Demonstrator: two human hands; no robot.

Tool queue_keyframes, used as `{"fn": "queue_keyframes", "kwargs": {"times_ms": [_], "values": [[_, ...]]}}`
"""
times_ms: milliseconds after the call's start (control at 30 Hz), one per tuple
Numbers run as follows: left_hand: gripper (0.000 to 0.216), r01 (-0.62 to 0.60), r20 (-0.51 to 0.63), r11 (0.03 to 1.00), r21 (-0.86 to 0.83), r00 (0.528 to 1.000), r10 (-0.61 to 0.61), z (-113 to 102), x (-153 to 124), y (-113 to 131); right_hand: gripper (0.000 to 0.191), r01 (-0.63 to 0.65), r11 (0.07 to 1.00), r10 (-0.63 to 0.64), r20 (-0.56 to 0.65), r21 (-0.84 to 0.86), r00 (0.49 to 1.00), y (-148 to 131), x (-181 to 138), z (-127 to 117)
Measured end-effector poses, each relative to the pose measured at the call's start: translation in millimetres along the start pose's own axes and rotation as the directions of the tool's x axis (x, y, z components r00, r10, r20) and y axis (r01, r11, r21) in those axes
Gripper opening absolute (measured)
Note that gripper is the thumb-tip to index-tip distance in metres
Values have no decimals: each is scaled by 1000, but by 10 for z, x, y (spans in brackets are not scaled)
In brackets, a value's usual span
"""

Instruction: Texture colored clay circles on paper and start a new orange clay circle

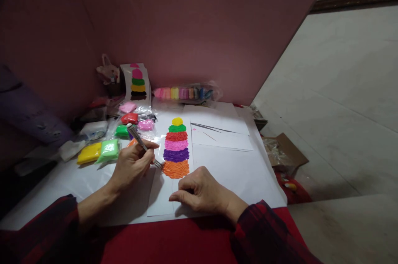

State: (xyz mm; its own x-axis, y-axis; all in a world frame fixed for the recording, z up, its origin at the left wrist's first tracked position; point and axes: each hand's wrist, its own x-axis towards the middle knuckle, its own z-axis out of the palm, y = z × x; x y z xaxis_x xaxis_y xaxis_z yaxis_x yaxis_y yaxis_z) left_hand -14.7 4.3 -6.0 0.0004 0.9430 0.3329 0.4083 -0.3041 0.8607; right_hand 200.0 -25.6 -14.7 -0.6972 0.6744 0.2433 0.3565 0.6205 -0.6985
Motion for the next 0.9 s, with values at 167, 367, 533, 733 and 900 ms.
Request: {"fn": "queue_keyframes", "kwargs": {"times_ms": [167, 367, 533, 733, 900], "values": [[22, 102, 127, 985, -142, 988, -84, 67, -51, 36, 49, -2, 1000, 2, 5, -19, 1000, -7, 3, -5], [19, 89, 193, 985, -149, 979, -60, 86, -64, 25, 49, -18, 999, 18, 3, -31, 1000, -5, 0, 0], [20, 100, 185, 990, -98, 979, -80, 49, -30, 20, 49, -10, 999, 10, 2, -31, 1000, 0, -1, 4], [21, 68, 138, 998, -17, 988, -65, 17, -3, 37, 50, -12, 1000, 11, -8, -16, 1000, 3, -1, 5], [21, 56, 73, 998, -9, 996, -56, -8, 6, 58, 50, 1, 1000, -1, -10, -22, 1000, 7, 2, 4]]}}
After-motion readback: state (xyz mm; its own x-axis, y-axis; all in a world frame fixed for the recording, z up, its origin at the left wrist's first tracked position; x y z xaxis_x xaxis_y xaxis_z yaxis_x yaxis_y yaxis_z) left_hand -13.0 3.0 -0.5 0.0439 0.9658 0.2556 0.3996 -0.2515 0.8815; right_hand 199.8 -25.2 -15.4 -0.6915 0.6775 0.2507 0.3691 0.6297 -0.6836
